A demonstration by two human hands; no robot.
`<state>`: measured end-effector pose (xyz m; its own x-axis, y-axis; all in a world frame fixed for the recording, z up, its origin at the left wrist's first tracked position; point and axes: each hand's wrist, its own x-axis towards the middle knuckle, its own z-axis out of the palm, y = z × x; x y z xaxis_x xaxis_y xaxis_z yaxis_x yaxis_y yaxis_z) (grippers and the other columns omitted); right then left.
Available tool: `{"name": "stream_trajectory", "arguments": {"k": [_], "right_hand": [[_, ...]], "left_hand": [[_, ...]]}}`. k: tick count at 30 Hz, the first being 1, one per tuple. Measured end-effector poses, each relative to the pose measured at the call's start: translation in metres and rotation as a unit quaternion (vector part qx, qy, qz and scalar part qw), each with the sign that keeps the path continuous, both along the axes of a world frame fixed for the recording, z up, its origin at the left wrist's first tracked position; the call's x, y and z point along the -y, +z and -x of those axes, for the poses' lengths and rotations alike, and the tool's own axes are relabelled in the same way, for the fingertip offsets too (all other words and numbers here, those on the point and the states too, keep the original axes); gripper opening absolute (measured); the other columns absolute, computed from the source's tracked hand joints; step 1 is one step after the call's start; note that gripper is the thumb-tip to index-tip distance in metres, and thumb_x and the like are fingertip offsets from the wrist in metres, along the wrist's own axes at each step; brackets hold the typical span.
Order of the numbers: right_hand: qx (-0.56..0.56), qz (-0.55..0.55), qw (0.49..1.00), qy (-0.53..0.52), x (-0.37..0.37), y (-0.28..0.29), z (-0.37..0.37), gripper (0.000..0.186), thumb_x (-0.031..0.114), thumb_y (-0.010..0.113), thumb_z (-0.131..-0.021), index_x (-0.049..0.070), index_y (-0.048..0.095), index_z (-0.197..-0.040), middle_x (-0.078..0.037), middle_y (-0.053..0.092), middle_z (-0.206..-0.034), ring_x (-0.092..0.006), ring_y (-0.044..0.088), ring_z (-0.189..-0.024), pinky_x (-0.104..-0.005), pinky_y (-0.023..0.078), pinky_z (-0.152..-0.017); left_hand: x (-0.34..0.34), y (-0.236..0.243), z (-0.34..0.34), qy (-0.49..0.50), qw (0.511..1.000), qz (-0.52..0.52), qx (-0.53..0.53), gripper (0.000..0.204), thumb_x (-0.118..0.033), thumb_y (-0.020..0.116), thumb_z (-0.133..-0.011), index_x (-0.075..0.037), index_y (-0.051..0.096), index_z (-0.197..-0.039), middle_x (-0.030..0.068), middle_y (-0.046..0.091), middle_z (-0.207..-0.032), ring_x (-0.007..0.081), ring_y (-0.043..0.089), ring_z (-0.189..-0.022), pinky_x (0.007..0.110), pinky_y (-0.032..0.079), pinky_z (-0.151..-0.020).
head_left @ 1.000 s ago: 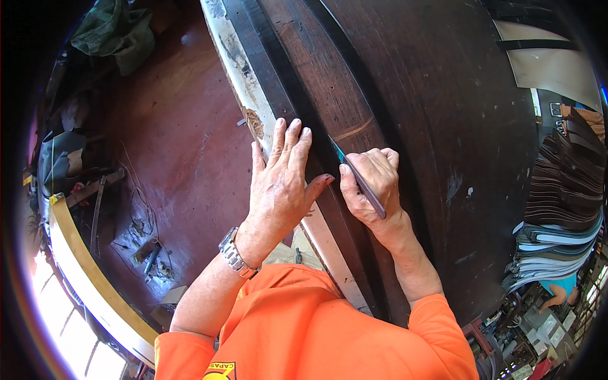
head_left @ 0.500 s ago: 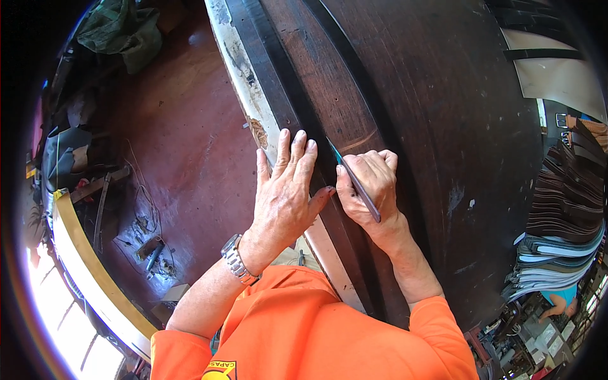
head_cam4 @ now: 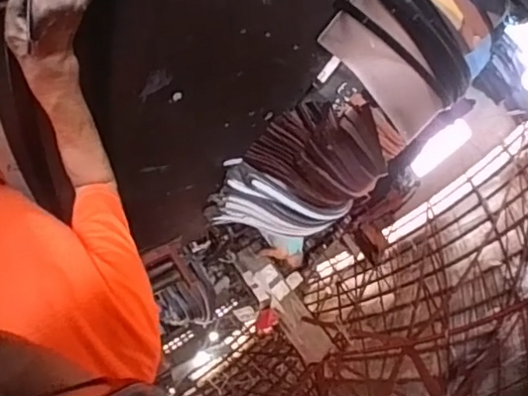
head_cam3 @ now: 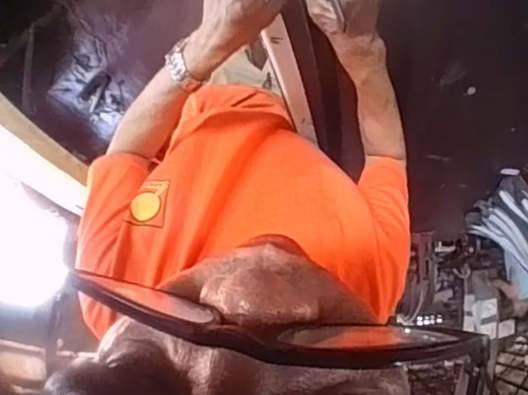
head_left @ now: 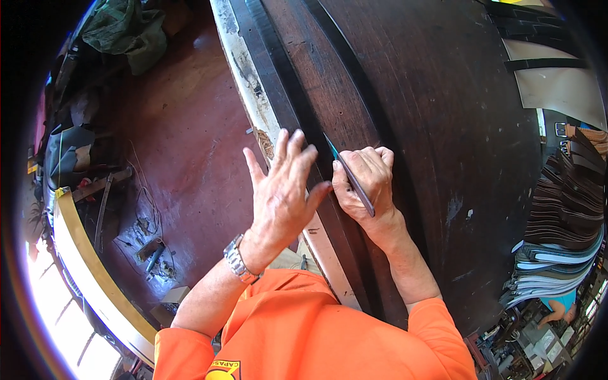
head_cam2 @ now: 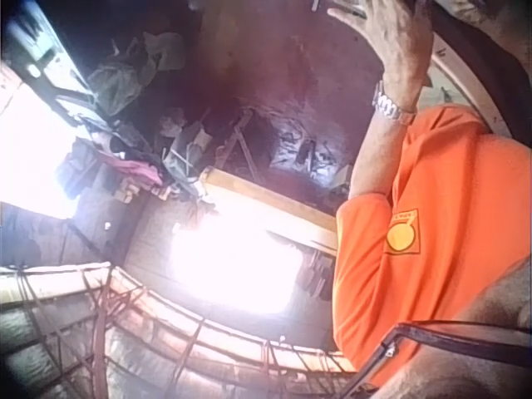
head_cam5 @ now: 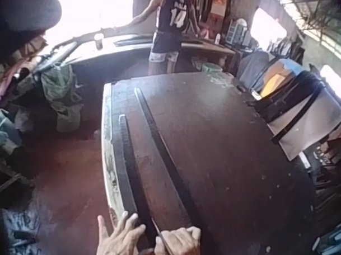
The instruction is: Marking a leather strip using a template and then cutting it precisely with a utility knife.
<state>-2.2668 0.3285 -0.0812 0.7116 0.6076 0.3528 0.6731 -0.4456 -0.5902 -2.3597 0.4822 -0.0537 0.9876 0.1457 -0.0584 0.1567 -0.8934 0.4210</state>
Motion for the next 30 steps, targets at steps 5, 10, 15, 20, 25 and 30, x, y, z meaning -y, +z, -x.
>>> {"name": "stream_trajectory", "arguments": {"k": [5, 10, 15, 20, 25, 30], "right_hand": [[0.012, -0.01, 1.0, -0.007, -0.001, -0.001, 0.002, 0.009, 0.012, 0.067, -0.088, 0.004, 0.065, -0.09, -0.008, 0.065, -0.075, -0.0231, 0.059, -0.07, -0.0428, 0.037, -0.079], [0.006, -0.002, 1.0, -0.002, 0.002, 0.001, 0.003, 0.009, 0.012, 0.067, -0.087, 0.004, 0.065, -0.091, -0.007, 0.065, -0.076, -0.0226, 0.059, -0.072, -0.0425, 0.037, -0.079], [-0.001, 0.004, 1.0, -0.002, 0.001, 0.003, 0.002, 0.009, 0.011, 0.068, -0.086, 0.004, 0.064, -0.091, -0.007, 0.064, -0.076, -0.0227, 0.059, -0.072, -0.0421, 0.036, -0.079], [-0.008, 0.012, 1.0, -0.005, -0.001, 0.003, 0.002, 0.009, 0.01, 0.068, -0.086, 0.004, 0.063, -0.091, -0.007, 0.062, -0.075, -0.0224, 0.058, -0.072, -0.0419, 0.036, -0.079], [-0.015, 0.006, 1.0, -0.007, -0.004, 0.003, 0.0, 0.009, 0.01, 0.068, -0.086, 0.004, 0.063, -0.091, -0.007, 0.063, -0.075, -0.0221, 0.058, -0.072, -0.0419, 0.036, -0.079], [-0.006, -0.004, 1.0, -0.008, -0.015, 0.001, -0.008, 0.009, 0.01, 0.068, -0.086, 0.004, 0.063, -0.091, -0.007, 0.063, -0.076, -0.0222, 0.059, -0.073, -0.0421, 0.036, -0.08]], "left_hand": [[-0.016, -0.002, -0.015, -0.005, 1.0, -0.019, -0.009, 0.077, -0.047, 0.077, -0.082, -0.008, 0.05, -0.143, 0.0144, 0.043, -0.155, 0.0305, 0.03, -0.15, 0.073, 0.008, -0.115], [-0.014, -0.002, -0.015, -0.002, 1.0, -0.013, -0.015, 0.075, -0.049, 0.075, -0.084, -0.008, 0.051, -0.142, 0.0153, 0.044, -0.154, 0.031, 0.029, -0.15, 0.072, 0.009, -0.116], [-0.014, -0.003, -0.014, -0.004, 1.0, 0.002, -0.012, 0.073, -0.047, 0.075, -0.084, -0.007, 0.052, -0.141, 0.0161, 0.044, -0.154, 0.0326, 0.028, -0.15, 0.071, 0.011, -0.116], [-0.016, -0.002, -0.014, -0.016, 1.0, 0.014, -0.015, 0.074, -0.043, 0.077, -0.084, -0.006, 0.051, -0.142, 0.0169, 0.043, -0.155, 0.0341, 0.026, -0.151, 0.071, 0.011, -0.116], [-0.014, 0.002, -0.015, -0.007, 0.998, 0.04, -0.044, 0.077, -0.032, 0.083, -0.08, -0.008, 0.049, -0.144, 0.0172, 0.038, -0.158, 0.0324, 0.019, -0.154, 0.063, 0.004, -0.121], [-0.016, 0.004, -0.015, -0.015, 0.998, 0.046, -0.033, 0.077, -0.031, 0.082, -0.079, -0.006, 0.049, -0.144, 0.0189, 0.04, -0.156, 0.0346, 0.021, -0.153, 0.068, 0.008, -0.117]]}}
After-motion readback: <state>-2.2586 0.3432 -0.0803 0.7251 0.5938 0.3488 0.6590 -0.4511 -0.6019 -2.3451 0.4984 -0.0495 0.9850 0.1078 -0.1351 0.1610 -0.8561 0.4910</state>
